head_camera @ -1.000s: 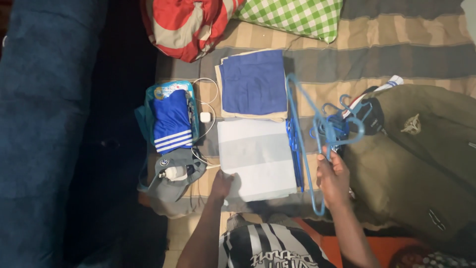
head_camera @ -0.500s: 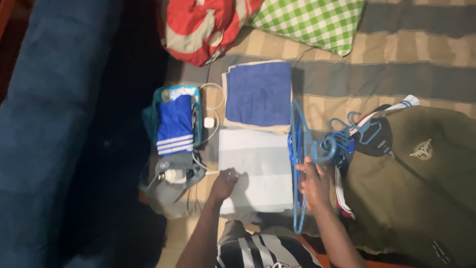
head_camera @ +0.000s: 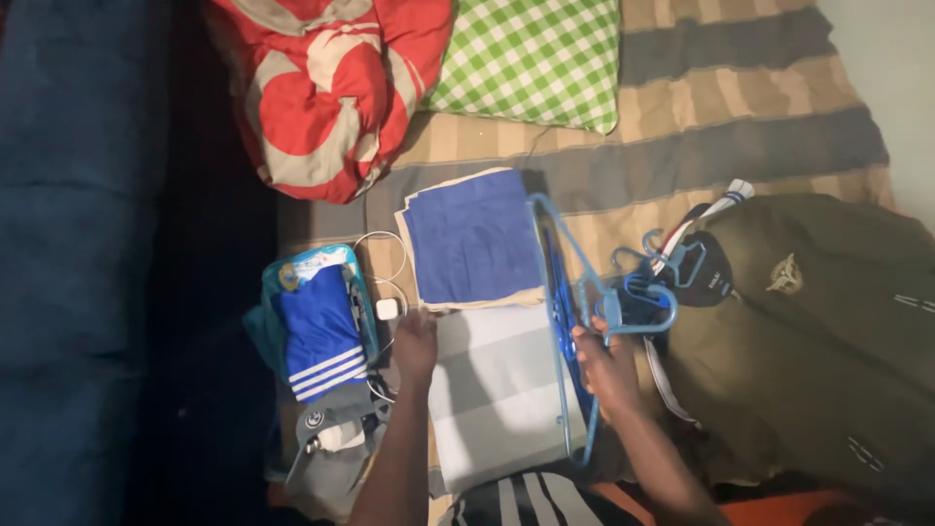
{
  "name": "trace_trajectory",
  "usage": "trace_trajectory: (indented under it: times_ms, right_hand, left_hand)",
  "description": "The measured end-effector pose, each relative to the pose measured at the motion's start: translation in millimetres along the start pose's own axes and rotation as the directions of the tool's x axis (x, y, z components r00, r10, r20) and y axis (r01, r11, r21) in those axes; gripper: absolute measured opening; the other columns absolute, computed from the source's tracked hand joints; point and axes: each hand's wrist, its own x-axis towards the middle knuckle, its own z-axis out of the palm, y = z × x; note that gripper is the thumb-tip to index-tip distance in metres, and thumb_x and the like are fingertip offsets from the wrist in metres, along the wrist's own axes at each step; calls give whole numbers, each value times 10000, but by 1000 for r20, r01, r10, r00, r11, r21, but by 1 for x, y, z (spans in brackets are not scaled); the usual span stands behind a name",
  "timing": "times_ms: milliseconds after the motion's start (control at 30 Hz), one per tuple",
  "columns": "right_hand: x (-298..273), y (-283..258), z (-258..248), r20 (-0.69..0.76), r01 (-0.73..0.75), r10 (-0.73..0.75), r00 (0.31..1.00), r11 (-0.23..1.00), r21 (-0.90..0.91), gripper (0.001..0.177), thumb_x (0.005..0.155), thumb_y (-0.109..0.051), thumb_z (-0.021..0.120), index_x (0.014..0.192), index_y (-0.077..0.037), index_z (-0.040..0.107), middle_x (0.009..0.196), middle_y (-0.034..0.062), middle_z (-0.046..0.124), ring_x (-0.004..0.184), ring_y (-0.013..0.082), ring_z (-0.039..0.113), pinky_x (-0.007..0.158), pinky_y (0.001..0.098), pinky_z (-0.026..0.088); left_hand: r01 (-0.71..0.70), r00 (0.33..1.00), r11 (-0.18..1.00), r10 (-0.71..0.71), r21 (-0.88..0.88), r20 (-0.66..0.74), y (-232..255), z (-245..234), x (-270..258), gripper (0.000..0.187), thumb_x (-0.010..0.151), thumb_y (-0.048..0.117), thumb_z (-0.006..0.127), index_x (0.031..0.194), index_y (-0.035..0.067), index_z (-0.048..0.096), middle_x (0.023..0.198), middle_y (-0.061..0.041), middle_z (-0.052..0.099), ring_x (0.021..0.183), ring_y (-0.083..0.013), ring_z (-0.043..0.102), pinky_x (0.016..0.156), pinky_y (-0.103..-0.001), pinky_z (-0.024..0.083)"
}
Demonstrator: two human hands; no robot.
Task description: Folding clothes and putting them into a shelf.
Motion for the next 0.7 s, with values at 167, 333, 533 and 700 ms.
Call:
trace_trajectory:
  times_ms: [167, 333, 533, 700]
  right_hand:
    - [-5, -8, -12, -97, 91, -93, 991, 996, -19, 337, 888, -264, 716, 1174, -124, 605, 675, -47, 473, 459, 48, 392, 369, 235, 279]
    - [3, 3, -33, -188, 34, -31, 982, 999, 11, 340, 901, -288, 706, 1201, -133, 661, 706, -59, 493, 485, 47, 413, 385, 228, 297]
    - [10, 11, -20, -176, 76, -61, 983, 994, 79, 387, 885, -279, 726, 1207, -89, 629, 767, -14, 572, 511, 56, 445, 392, 229, 314]
    - [21, -16, 23, -185, 114, -97, 978, 990, 85, 458, 854, -274, 755, 1183, -67, 513, 959, 65, 759, 741, 119, 716, 519, 268, 495]
  left_hand:
    - [406, 913, 907, -409, -109, -7, 22, 37, 63, 544, 817, 384, 842, 1177, 34, 633, 923, -209, 717, 878, -358, 699, 812, -442, 545]
    - [280, 960, 927, -270, 247, -77, 79, 18, 69, 454, 753, 348, 881, 1055, 59, 702, 1024, -186, 691, 969, -350, 665, 863, -430, 519]
    - [-44, 999, 977, 48, -207, 15, 132, 31, 39, 132, 918, 67, 677, 988, 41, 568, 1113, -178, 649, 960, -253, 637, 850, -361, 529]
    - [-224, 948, 800, 311, -557, 65, 190, 24, -22, 120, 1003, 44, 638, 936, 22, 541, 1210, -208, 706, 1075, -256, 677, 922, -367, 542]
